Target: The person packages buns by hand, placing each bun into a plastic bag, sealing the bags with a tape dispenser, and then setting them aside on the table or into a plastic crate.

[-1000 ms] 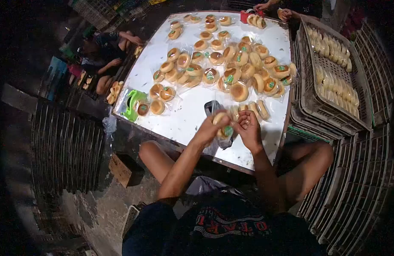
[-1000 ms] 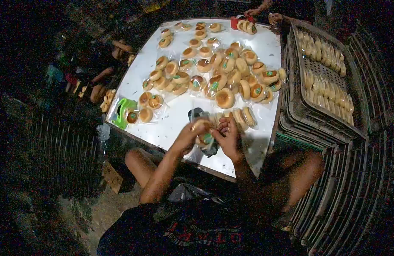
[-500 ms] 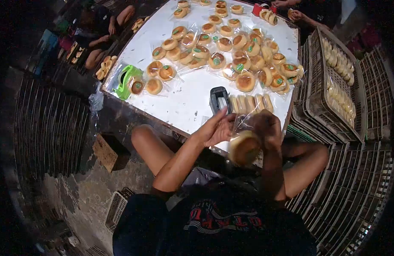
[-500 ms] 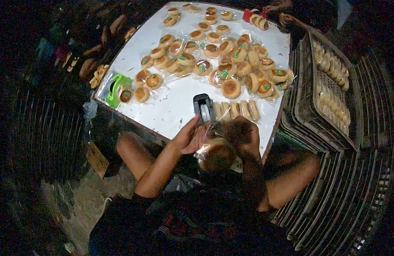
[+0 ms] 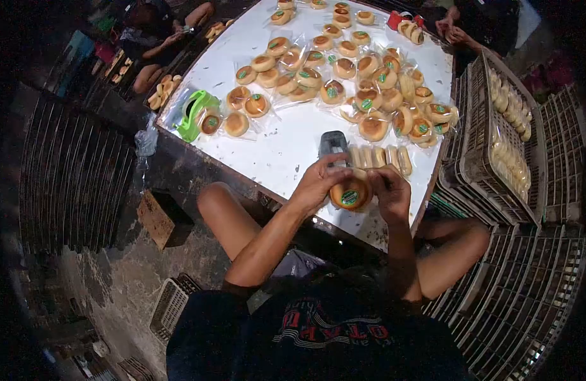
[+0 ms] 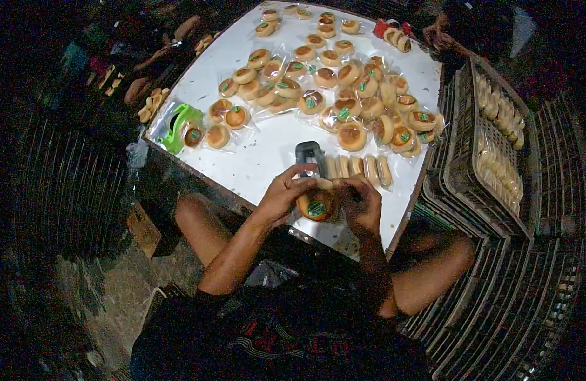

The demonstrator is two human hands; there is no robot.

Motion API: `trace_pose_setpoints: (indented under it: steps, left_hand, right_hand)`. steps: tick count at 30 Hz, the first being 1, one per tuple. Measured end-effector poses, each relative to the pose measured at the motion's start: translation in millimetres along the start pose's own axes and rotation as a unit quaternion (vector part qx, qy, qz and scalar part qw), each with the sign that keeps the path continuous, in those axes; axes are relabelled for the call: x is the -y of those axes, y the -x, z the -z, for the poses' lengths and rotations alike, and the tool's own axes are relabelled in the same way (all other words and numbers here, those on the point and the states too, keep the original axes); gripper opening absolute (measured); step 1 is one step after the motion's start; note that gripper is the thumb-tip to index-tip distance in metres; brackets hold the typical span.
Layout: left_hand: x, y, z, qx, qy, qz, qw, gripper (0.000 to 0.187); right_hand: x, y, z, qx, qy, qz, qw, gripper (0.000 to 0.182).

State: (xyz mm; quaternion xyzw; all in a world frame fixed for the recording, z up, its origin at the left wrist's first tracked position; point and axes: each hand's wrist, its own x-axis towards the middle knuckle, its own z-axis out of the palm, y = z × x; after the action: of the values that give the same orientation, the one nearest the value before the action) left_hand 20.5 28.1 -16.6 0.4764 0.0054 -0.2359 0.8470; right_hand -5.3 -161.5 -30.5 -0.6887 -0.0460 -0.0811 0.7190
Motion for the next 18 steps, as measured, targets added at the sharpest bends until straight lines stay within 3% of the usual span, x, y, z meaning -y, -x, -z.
trace_pose_setpoints:
  steps: [3, 6, 8, 9, 10, 13, 14, 16, 17, 18]
  left_hand:
    - [9, -3, -9, -0.060, 0.021, -0.017, 0.998, 0.032]
    - [3, 0, -14, -0.030, 0.084, -0.048, 0.995, 0.037]
    - [4, 0, -13, -0.043, 0.020, -0.055, 0.997, 0.039]
    - [6, -2, -13, -0.050, -0.012, -0.060, 0.997, 0.040]
    - [9, -3, -12, -0.059, -0.042, -0.065, 0.995, 0.040]
    - [5, 0, -17, -0.003, -0.127, -0.083, 0.988, 0.041]
    - [0, 4, -20, 0.045, -0.174, -0.098, 0.979, 0.040]
    - [7, 1, -23, 0.000, -0.264, -0.212, 0.941, 0.037]
    - [10, -1, -21, -0.025, -0.307, -0.268, 0.913, 0.035]
    - [3, -5, -17, -0.044, -0.481, -0.332, 0.810, 0.037]
  right_hand:
    - [14, 6, -10, -0.099, 0.128, 0.066, 0.985, 0.013]
    - [1, 3, -1, -0.092, -0.015, -0.151, 0.984, 0.011]
    - [-8, 6, -11, -0.163, 0.167, 0.041, 0.972, 0.021]
    - [-6, 6, -17, -0.193, 0.255, 0.136, 0.938, 0.027]
    - [0, 6, -17, -0.178, 0.339, 0.212, 0.899, 0.044]
    - [17, 16, -37, -0.122, 0.259, 0.186, 0.940, 0.054]
    - [10, 21, -41, -0.149, 0.241, 0.146, 0.948, 0.048]
    - [-7, 18, -20, -0.036, 0.081, 0.012, 0.996, 0.038]
    - [-14, 18, -12, 0.024, -0.002, -0.055, 0.998, 0.035]
    - [-5, 20, -12, 0.009, -0.011, -0.058, 0.998, 0.028]
